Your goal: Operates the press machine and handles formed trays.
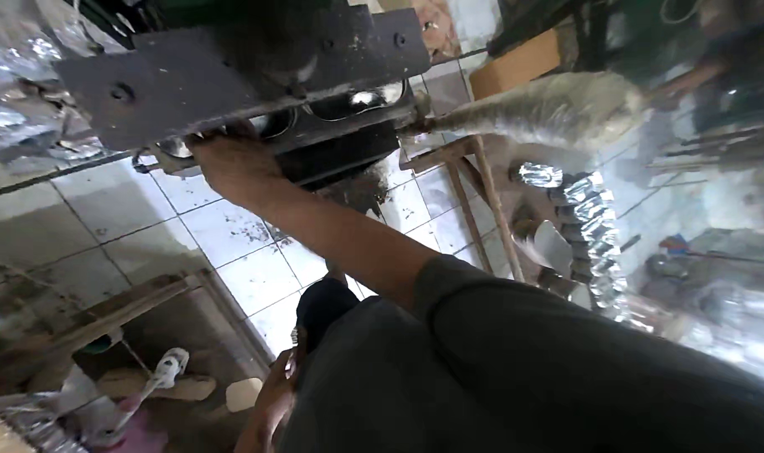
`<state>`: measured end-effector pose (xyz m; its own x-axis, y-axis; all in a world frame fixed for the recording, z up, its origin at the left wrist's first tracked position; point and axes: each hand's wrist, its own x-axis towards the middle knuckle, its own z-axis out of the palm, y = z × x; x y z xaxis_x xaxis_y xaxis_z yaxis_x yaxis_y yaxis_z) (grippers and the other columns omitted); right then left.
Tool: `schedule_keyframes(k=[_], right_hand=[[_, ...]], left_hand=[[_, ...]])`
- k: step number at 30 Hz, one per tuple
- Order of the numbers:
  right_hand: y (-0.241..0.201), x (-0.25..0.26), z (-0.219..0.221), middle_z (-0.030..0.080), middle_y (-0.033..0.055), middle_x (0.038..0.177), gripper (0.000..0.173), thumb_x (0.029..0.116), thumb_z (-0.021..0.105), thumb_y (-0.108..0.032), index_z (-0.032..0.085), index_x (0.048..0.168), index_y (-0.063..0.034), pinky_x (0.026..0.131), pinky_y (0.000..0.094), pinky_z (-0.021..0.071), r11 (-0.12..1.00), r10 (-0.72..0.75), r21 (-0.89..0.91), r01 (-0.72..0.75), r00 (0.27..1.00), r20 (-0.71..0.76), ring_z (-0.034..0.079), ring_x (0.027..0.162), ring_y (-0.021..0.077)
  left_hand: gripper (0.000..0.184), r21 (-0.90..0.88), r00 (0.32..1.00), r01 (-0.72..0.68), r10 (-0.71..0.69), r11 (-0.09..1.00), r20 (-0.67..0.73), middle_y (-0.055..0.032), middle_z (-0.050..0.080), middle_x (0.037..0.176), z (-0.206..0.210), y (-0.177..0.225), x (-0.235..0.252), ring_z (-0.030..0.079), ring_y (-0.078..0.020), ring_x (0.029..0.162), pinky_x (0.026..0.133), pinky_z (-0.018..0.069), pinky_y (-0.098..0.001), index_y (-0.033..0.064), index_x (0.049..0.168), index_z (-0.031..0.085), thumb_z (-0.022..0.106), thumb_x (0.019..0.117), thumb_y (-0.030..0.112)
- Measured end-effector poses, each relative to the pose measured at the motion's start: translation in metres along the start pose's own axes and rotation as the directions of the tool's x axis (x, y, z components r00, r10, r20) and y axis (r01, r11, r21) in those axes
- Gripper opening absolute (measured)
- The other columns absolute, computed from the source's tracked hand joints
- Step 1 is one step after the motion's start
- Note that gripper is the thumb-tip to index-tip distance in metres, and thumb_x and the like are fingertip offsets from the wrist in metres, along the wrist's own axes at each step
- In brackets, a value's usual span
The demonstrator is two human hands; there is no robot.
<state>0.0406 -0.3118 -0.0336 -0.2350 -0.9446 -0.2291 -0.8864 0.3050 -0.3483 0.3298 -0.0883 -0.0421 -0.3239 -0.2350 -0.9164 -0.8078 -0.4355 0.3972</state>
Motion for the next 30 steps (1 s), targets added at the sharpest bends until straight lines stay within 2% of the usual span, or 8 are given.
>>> schedule_keyframes(k=[6, 8, 11, 12, 16, 22, 25, 30], right_hand=[[0.099, -0.101, -0.039, 0.028, 0.012, 0.169, 0.095, 0.0801, 0.083, -0.046, 0.038, 0.161, -0.0257, 0.126, 0.0643, 0.0117, 0.992, -0.123, 0.019, 0.124, 0.992, -0.037, 0.013, 0.158, 0.0405], [0.145, -0.156, -0.083, 0.04, 0.0153, 0.163, 0.079, 0.086, 0.08, -0.043, 0.049, 0.154, -0.0171, 0.12, 0.0719, 0.0188, 0.99, -0.072, 0.124, 0.072, 0.997, -0.004, 0.026, 0.154, 0.0437], [0.2, -0.197, -0.207, 0.067, 0.0133, 0.135, 0.046, 0.0994, 0.066, -0.04, 0.066, 0.136, -0.0121, 0.105, 0.0538, 0.0514, 0.993, 0.073, 0.099, -0.062, 0.992, -0.105, 0.065, 0.122, 0.0286], [0.21, -0.201, -0.251, 0.067, 0.0162, 0.132, 0.046, 0.1013, 0.062, -0.042, 0.065, 0.137, -0.0126, 0.102, 0.0566, 0.0511, 0.985, 0.171, 0.047, -0.166, 0.973, -0.152, 0.066, 0.118, 0.0322], [0.255, -0.227, -0.322, 0.065, 0.0236, 0.128, 0.055, 0.0994, 0.061, -0.05, 0.067, 0.127, -0.0025, 0.104, 0.0636, 0.0425, 0.841, 0.541, 0.033, -0.54, 0.837, -0.079, 0.059, 0.124, 0.0396], [0.292, -0.378, -0.209, 0.069, 0.0197, 0.114, 0.048, 0.0906, 0.067, -0.052, 0.074, 0.108, -0.0079, 0.09, 0.067, 0.0493, 0.859, 0.51, 0.15, -0.49, 0.846, -0.156, 0.064, 0.112, 0.0417], [0.315, -0.487, -0.087, 0.055, 0.0195, 0.146, 0.066, 0.0907, 0.072, -0.051, 0.058, 0.144, -0.0149, 0.105, 0.0687, 0.0427, 0.778, 0.601, 0.343, -0.526, 0.782, -0.165, 0.051, 0.133, 0.0448], [0.372, -0.597, 0.107, 0.053, 0.0125, 0.15, 0.068, 0.0941, 0.059, -0.065, 0.052, 0.15, -0.0264, 0.104, 0.0665, 0.0441, 0.451, 0.797, 0.602, -0.659, 0.601, 0.062, 0.049, 0.135, 0.0425]], left_hand=[[0.044, -0.06, 0.999, 0.025, -0.024, 0.998, 0.024, -0.0229, 0.057, 0.137, 0.007, -0.021, -0.001, 0.061, -0.0275, 0.117, 0.097, 0.0511, -0.0462, 0.0051, 0.15, 0.041, 0.047, 0.107, 0.011], [0.043, -0.07, 0.999, 0.042, -0.041, 0.997, 0.025, -0.0233, 0.056, 0.139, 0.013, -0.025, -0.001, 0.06, -0.0299, 0.12, 0.099, 0.05, -0.049, 0.0063, 0.151, 0.042, 0.048, 0.1084, 0.014], [0.039, 0.015, 1.0, 0.006, -0.006, 1.0, 0.018, -0.0205, 0.062, 0.133, 0.022, -0.032, 0.001, 0.064, -0.0277, 0.115, 0.097, 0.0528, -0.0475, 0.0068, 0.145, 0.051, 0.053, 0.1062, 0.014], [0.038, 0.068, 1.0, -0.024, 0.025, 0.997, -0.014, -0.0198, 0.065, 0.123, 0.026, -0.035, 0.003, 0.065, -0.0253, 0.101, 0.085, 0.0548, -0.0451, 0.0066, 0.142, 0.054, 0.054, 0.1052, 0.014], [0.04, 0.492, 0.97, -0.149, 0.223, 0.858, -0.096, -0.023, 0.066, 0.122, 0.055, 0.004, 0.012, 0.067, -0.0328, 0.107, 0.094, 0.0545, -0.0521, 0.0009, 0.136, 0.059, 0.066, 0.0994, 0.015], [0.047, 0.809, 0.869, -0.35, 0.486, 0.471, 0.093, -0.0218, 0.064, 0.132, 0.162, 0.144, 0.038, 0.063, -0.0343, 0.12, 0.104, 0.0502, -0.0545, 0.0043, 0.14, 0.06, 0.067, 0.098, 0.025], [0.044, 0.822, 0.733, -0.519, 0.617, 0.237, 0.285, -0.0202, 0.067, 0.123, 0.24, 0.247, 0.051, 0.067, -0.0304, 0.108, 0.096, 0.055, -0.0515, 0.0032, 0.135, 0.063, 0.067, 0.0976, 0.025], [0.043, 0.822, 0.576, -0.552, 0.647, -0.142, 0.499, -0.0201, 0.06, 0.139, 0.388, 0.391, 0.085, 0.06, -0.0364, 0.125, 0.105, 0.0487, -0.0587, 0.0093, 0.137, 0.063, 0.066, 0.0998, 0.031]])
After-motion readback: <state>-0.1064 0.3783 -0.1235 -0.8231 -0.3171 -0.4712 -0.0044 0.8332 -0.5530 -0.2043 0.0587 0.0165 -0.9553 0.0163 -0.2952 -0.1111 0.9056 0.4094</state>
